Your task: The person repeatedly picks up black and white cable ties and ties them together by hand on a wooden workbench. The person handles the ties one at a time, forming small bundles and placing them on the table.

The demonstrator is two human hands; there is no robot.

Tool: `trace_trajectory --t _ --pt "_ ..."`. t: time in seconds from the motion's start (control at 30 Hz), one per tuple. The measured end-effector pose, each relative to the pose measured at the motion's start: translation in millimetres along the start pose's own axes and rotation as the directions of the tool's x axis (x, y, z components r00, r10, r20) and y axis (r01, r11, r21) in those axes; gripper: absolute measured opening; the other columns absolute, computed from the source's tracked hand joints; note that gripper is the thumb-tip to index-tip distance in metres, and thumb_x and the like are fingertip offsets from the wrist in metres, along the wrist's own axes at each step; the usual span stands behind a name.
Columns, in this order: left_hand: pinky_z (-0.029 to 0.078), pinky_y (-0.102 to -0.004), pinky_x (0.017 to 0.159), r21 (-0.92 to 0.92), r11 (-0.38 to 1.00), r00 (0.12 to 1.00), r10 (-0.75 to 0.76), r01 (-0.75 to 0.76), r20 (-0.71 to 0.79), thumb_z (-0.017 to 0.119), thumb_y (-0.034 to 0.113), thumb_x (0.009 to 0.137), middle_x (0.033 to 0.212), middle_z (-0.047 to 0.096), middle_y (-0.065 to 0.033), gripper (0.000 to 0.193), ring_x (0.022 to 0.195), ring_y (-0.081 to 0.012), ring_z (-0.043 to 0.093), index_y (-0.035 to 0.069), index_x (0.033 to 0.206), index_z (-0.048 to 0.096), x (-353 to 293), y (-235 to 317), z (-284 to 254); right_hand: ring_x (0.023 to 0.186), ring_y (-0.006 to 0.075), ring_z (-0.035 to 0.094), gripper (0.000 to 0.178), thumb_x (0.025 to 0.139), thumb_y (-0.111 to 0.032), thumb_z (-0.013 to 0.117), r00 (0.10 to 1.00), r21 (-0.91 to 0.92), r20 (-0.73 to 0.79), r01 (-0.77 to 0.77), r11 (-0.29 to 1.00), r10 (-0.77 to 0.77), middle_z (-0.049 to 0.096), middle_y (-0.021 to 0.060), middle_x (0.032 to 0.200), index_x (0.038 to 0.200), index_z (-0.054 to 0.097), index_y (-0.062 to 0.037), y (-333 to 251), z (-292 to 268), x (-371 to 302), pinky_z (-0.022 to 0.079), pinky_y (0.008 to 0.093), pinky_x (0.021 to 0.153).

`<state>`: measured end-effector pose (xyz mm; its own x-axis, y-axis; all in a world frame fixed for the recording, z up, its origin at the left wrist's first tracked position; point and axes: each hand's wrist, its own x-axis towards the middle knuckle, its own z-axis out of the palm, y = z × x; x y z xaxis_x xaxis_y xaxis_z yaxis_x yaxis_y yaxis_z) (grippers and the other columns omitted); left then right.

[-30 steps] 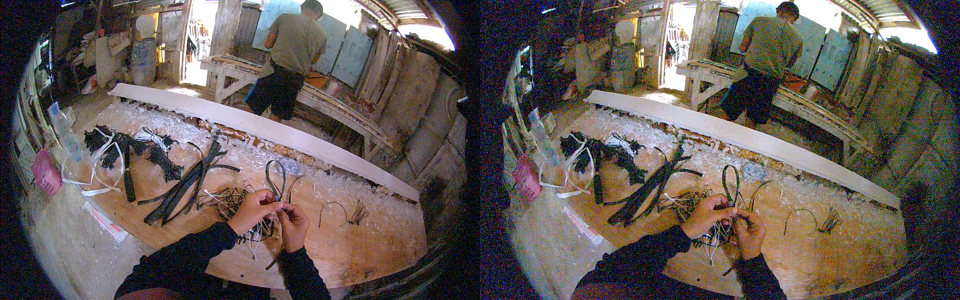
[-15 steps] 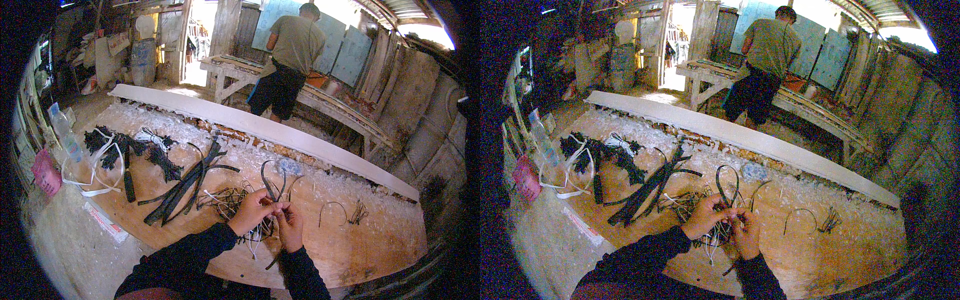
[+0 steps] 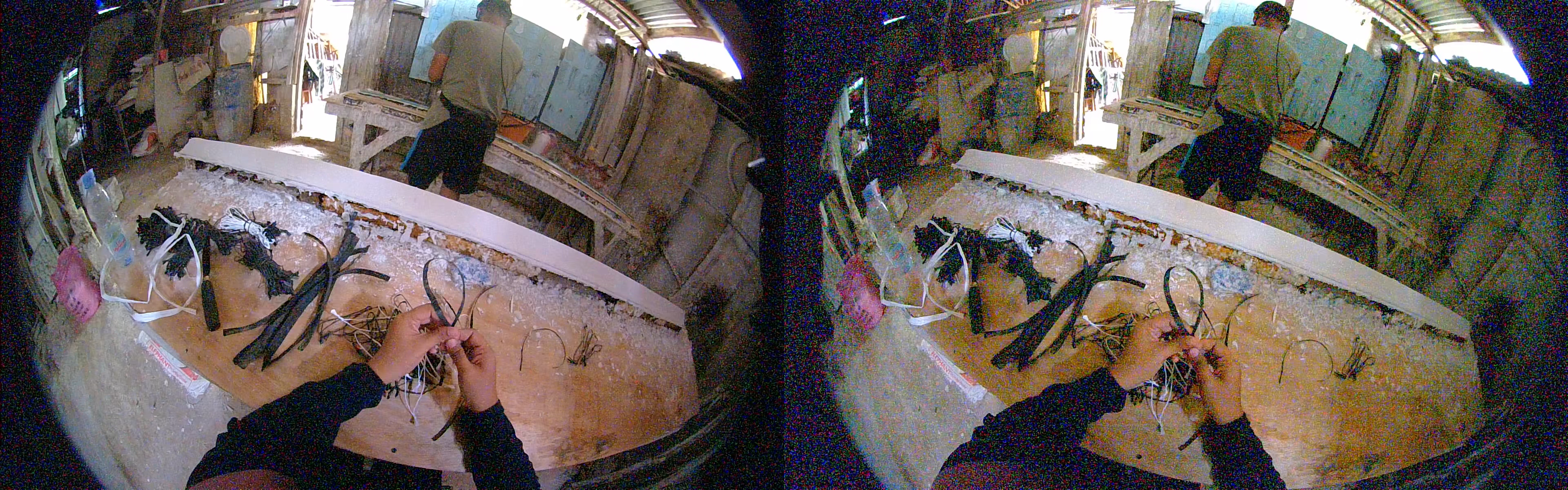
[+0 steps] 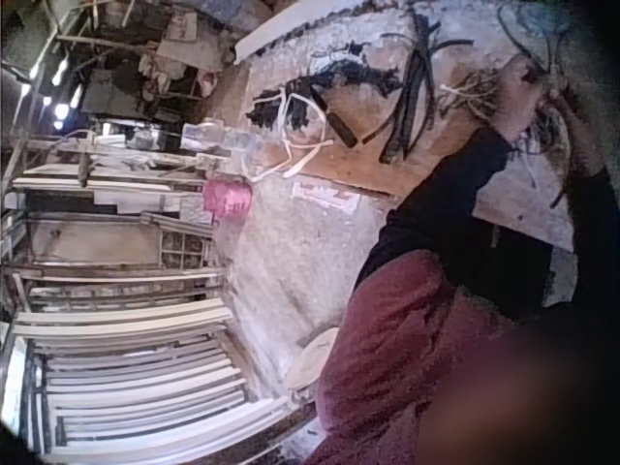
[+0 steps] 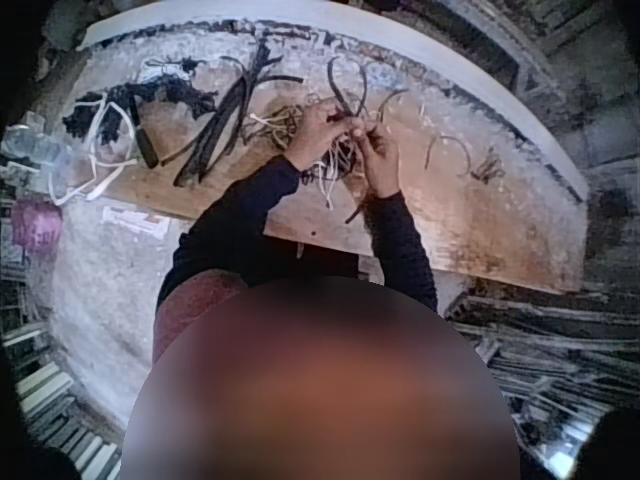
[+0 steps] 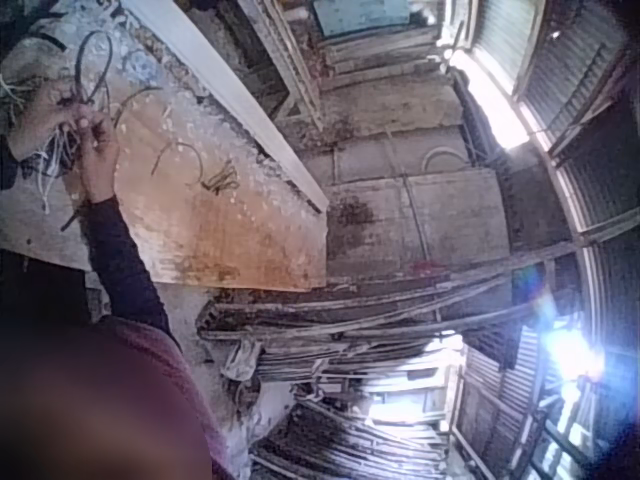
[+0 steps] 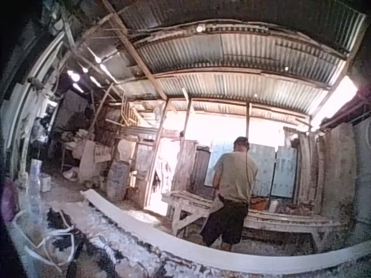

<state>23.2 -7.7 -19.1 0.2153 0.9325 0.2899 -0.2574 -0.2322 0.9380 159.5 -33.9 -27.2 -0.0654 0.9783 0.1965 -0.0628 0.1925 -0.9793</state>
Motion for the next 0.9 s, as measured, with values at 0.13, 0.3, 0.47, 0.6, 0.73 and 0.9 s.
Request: trace_trajectory --t 0.13,0.3,0.47,0.6,0.73,0.9 --pt "0.039 -0.0181 0.048 -0.019 1.000 1.000 0.014 -0.015 -0.007 0.058 0.014 0.082 0.069 0.056 0.0016 0.010 0.056 -0.0036 0.048 0.004 0.082 0.055 1.2 -0.2 0.3 0.080 0.0136 0.056 0.010 0.082 -0.009 0.057 0.999 0.057 0.008 -0.033 0.998 0.033 0.060 0.0049 0.086 0.091 0.056 -0.0038 -4.9 1.1 -0.4 0.045 0.0257 0.073" --pt "0.039 -0.0174 0.047 -0.091 0.996 1.000 -0.012 0.012 0.005 0.057 0.016 0.084 0.067 0.054 0.0019 0.012 0.055 -0.0029 0.047 0.005 0.083 0.054 1.3 -1.3 0.9 0.076 0.0133 0.056 0.007 0.081 -0.005 0.056 1.000 0.138 -0.001 0.024 0.990 -0.024 0.058 0.0040 0.081 0.086 0.051 -0.0054 -5.3 2.8 0.1 0.045 0.0249 0.071" --pt "0.043 -0.0205 0.052 -0.114 0.987 0.994 -0.107 0.109 0.021 0.058 0.017 0.082 0.071 0.057 -0.0005 0.014 0.059 -0.0069 0.052 0.004 0.081 0.053 2.4 0.7 -1.5 0.077 0.0134 0.055 0.006 0.080 -0.002 0.054 0.998 0.114 0.045 0.037 0.993 -0.043 0.057 0.0042 0.080 0.084 0.051 -0.0057 -3.0 -0.1 -0.9 0.045 0.0259 0.071" --pt "0.043 -0.0208 0.052 -0.149 0.983 0.994 -0.112 0.110 -0.003 0.058 0.017 0.083 0.071 0.056 0.0000 0.013 0.060 -0.0072 0.052 0.005 0.082 0.053 2.6 2.8 -1.1 0.078 0.0145 0.056 0.009 0.079 0.001 0.053 0.997 0.125 0.079 0.009 0.992 -0.019 0.058 0.0054 0.083 0.086 0.054 -0.0037 0.6 -0.6 -2.4 0.045 0.0267 0.073" --pt "0.043 -0.0214 0.053 -0.164 0.978 0.991 -0.132 0.129 -0.008 0.058 0.017 0.083 0.071 0.055 -0.0003 0.013 0.060 -0.0079 0.052 0.005 0.082 0.053 2.8 2.6 -2.1 0.077 0.0151 0.057 0.012 0.076 0.003 0.057 0.998 0.082 0.056 0.005 0.997 -0.009 0.059 0.0057 0.083 0.088 0.056 -0.0014 1.9 1.2 -4.4 0.045 0.0270 0.074" --pt "0.044 -0.0207 0.051 -0.213 0.967 0.990 -0.139 0.138 0.012 0.058 0.019 0.083 0.071 0.055 -0.0008 0.015 0.061 -0.0082 0.054 0.005 0.082 0.052 4.0 0.1 -3.5 0.080 0.0138 0.057 0.016 0.076 0.004 0.057 0.999 0.103 -0.044 0.034 0.994 -0.030 0.060 0.0058 0.087 0.091 0.056 -0.0010 -2.2 7.9 -6.7 0.045 0.0258 0.075"
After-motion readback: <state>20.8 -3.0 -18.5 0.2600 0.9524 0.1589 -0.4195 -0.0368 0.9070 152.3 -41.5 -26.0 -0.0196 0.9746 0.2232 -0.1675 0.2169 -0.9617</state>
